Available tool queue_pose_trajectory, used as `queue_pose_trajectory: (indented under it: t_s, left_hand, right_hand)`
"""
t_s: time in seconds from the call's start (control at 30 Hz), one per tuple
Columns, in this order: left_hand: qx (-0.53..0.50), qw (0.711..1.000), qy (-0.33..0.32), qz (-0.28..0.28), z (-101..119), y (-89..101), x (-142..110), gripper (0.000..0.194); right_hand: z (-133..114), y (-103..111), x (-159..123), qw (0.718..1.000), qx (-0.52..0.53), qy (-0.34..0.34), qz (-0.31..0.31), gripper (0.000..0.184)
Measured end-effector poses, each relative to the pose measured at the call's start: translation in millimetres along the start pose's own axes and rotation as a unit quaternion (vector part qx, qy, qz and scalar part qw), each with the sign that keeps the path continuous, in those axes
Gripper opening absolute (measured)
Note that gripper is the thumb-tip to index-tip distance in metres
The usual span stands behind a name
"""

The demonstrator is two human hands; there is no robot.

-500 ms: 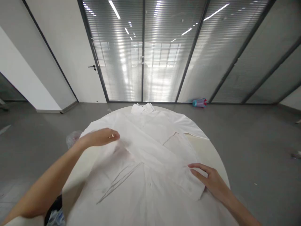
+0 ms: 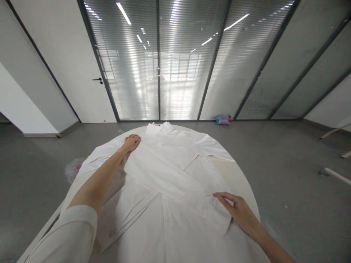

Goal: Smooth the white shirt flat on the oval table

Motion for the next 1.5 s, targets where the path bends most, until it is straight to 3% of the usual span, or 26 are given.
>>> queue_pose_trajectory:
  t_s: [0.2,0.63,0.8,0.9,1.0,1.17,1.33,1.5]
  left_hand:
    - [0.029,0.999,0.002,0.028,-12,1.9,6,0.031]
    - [0.076,0.995,-0.028,0.056,-2,4.0,6,0.033]
    - [0.084,0.994,-0.024,0.071,0,10.1,4,0.033]
    - [0.085,0.992,-0.032,0.083,19,13.7,2,0.032]
    - [0.051,0.994,-0.062,0.079,56,11.7,-12,0.036]
    - [-0.024,0.993,-0.114,-0.034,109,-15.6,-65,0.050]
    - [-0.008,0.991,-0.109,-0.073,108,-32.1,-93,0.059]
    - [-0.021,0.991,-0.126,-0.038,113,-20.4,-93,0.054]
  right_hand:
    - [2,10,4,0.999,-0.019,0.014,0.034,0.040]
    - [13,11,13,0.993,-0.070,0.022,0.091,0.032]
    - [12,13,17,0.985,-0.087,0.067,0.135,0.034]
    - [10,16,19,0.976,-0.108,0.093,0.167,0.034]
    - [9,20,20,0.972,-0.125,0.096,0.176,0.034]
    - [13,21,20,0.972,-0.123,0.089,0.177,0.034]
    - [18,19,19,0.972,-0.116,0.070,0.194,0.034]
    - [29,23,16,0.983,-0.078,-0.025,0.163,0.047]
Point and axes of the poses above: each hand's wrist, its own x-axis towards the middle knuckle, its own y-axis out of the back of the hand, z = x × y, the point moved 6 cm from there along x, towards the middle knuckle, and after that the axes turned 9 degrees about -x, right-handed, at the moved point
